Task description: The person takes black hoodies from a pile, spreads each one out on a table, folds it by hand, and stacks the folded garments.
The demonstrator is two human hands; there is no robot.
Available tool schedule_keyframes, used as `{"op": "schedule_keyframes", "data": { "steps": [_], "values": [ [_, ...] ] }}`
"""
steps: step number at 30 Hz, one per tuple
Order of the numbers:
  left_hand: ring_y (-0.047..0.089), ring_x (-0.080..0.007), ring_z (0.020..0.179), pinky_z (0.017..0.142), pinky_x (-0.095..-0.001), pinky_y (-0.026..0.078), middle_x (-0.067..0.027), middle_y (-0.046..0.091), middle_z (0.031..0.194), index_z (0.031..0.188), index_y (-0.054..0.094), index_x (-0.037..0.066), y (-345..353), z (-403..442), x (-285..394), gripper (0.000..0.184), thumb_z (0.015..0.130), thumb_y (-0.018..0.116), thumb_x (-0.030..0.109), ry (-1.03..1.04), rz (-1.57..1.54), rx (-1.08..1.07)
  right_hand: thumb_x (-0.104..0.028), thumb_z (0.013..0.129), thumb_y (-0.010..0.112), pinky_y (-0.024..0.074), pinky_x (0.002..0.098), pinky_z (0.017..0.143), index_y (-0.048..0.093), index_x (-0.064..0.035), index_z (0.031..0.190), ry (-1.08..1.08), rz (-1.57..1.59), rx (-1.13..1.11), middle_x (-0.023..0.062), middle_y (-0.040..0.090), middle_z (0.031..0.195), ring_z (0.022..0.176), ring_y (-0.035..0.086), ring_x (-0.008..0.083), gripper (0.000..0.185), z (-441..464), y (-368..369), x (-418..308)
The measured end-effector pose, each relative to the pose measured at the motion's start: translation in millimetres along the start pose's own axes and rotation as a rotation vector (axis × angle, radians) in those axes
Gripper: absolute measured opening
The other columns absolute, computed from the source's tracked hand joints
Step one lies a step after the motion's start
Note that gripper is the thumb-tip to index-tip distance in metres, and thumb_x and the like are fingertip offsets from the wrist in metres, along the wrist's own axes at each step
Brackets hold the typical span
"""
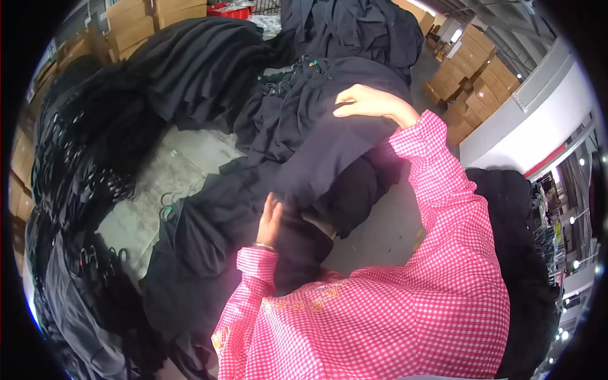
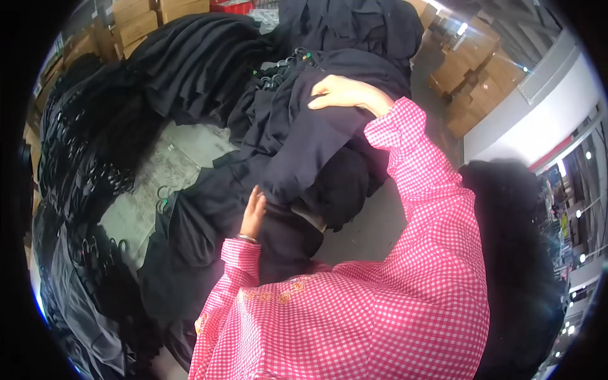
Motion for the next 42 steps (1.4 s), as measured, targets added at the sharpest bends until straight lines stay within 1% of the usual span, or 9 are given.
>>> {"op": "schedule_keyframes", "data": {
  "steps": [7, 13, 16, 21, 24, 30, 33, 36, 42],
  "values": [
    [0.049, -0.0281, 0.116, 0.092, -0.0394, 0.041, -0.0176, 0.047, 0.129, 0.134, 0.039, 0.009, -108, -70, 23, 0.056, 0.092, 0.041, 0.047, -0.141, -0.940, 0.025, -0.027, 0.086, 0.058, 0.0484, 0.0263, 0.063, 0.059, 0.0014, 0.107, -0.343, 0.541, -0.334, 0.0123, 0.063, 0.098, 0.076, 0.059, 0.0180, 0.035, 40, 113, -140],
    [0.055, -0.0246, 0.102, 0.085, -0.0323, 0.043, -0.0165, 0.055, 0.116, 0.126, 0.045, 0.004, -159, -161, -4, 0.052, 0.091, 0.048, 0.042, -0.118, -1.187, 0.411, -0.023, 0.087, 0.057, 0.0460, 0.0202, 0.058, 0.054, -0.0052, 0.116, 0.017, 0.521, -0.094, 0.0087, 0.062, 0.091, 0.070, 0.059, 0.0122, 0.034, 81, 166, -28],
    [0.057, -0.0226, 0.095, 0.082, -0.0298, 0.044, -0.0150, 0.058, 0.109, 0.120, 0.049, 0.003, -175, -172, -32, 0.046, 0.089, 0.052, 0.037, -0.190, -0.973, 0.486, -0.018, 0.081, 0.061, 0.0472, 0.0285, 0.063, 0.057, -0.0016, 0.106, 0.002, 0.150, -0.038, 0.0108, 0.063, 0.084, 0.067, 0.060, 0.0203, 0.030, 59, 218, 45],
    [0.060, -0.0183, 0.081, 0.073, -0.0254, 0.046, -0.0113, 0.063, 0.092, 0.105, 0.057, 0.001, -203, -172, -55, 0.028, 0.085, 0.059, 0.021, -0.300, -0.425, 0.549, -0.013, 0.077, 0.063, 0.0479, 0.0409, 0.078, 0.045, -0.0051, 0.120, -0.032, -0.024, 0.030, 0.0148, 0.053, 0.111, 0.092, 0.058, 0.0348, 0.048, 16, 320, 91],
    [0.062, -0.0184, 0.077, 0.070, -0.0244, 0.048, -0.0114, 0.063, 0.088, 0.095, 0.057, -0.001, -207, -168, -4, 0.017, 0.083, 0.058, 0.011, -0.242, -0.331, 0.580, -0.010, 0.076, 0.062, 0.0476, 0.0407, 0.078, 0.046, -0.0048, 0.117, -0.145, -0.015, 0.268, 0.0141, 0.053, 0.106, 0.089, 0.058, 0.0344, 0.045, 16, 360, 96],
    [0.061, -0.0165, 0.062, 0.053, -0.0253, 0.047, -0.0083, 0.064, 0.077, 0.095, 0.059, 0.000, -202, -144, -4, 0.018, 0.078, 0.060, 0.007, -0.382, -0.253, 0.697, -0.006, 0.074, 0.063, 0.0466, 0.0394, 0.078, 0.047, -0.0045, 0.112, 0.094, 0.168, 0.231, 0.0132, 0.051, 0.106, 0.092, 0.057, 0.0325, 0.042, 62, 395, 133],
    [0.062, -0.0211, 0.067, 0.057, -0.0292, 0.048, -0.0129, 0.065, 0.081, 0.095, 0.058, 0.002, -198, -122, -5, 0.017, 0.079, 0.058, 0.008, -0.744, 0.520, 0.710, -0.004, 0.072, 0.063, 0.0456, 0.0363, 0.079, 0.048, -0.0053, 0.108, 0.092, 0.251, 0.299, 0.0118, 0.051, 0.104, 0.091, 0.056, 0.0292, 0.040, 72, 399, 165],
    [0.061, -0.0294, 0.069, 0.061, -0.0355, 0.047, -0.0136, 0.064, 0.080, 0.096, 0.058, 0.005, -206, -76, -24, 0.019, 0.080, 0.056, 0.016, -0.259, 1.431, 0.594, -0.002, 0.071, 0.063, 0.0450, 0.0344, 0.079, 0.049, -0.0058, 0.105, 0.042, 0.243, 0.376, 0.0107, 0.051, 0.102, 0.088, 0.056, 0.0270, 0.037, 78, 390, 179],
    [0.060, -0.0273, 0.075, 0.067, -0.0348, 0.048, -0.0103, 0.062, 0.083, 0.090, 0.059, 0.006, -57, 188, -24, 0.027, 0.082, 0.058, 0.032, 0.002, 1.060, 0.315, -0.001, 0.070, 0.062, 0.0437, 0.0307, 0.077, 0.051, -0.0070, 0.095, -0.103, 0.138, 0.532, 0.0074, 0.052, 0.093, 0.078, 0.053, 0.0223, 0.028, 108, 379, 209]
  ]
}}
Point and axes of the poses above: each hand's wrist, its own z-axis towards the middle knuckle, its own y-axis out of the palm, x = y × z, the point moved 1 cm from there along z, towards the middle knuckle
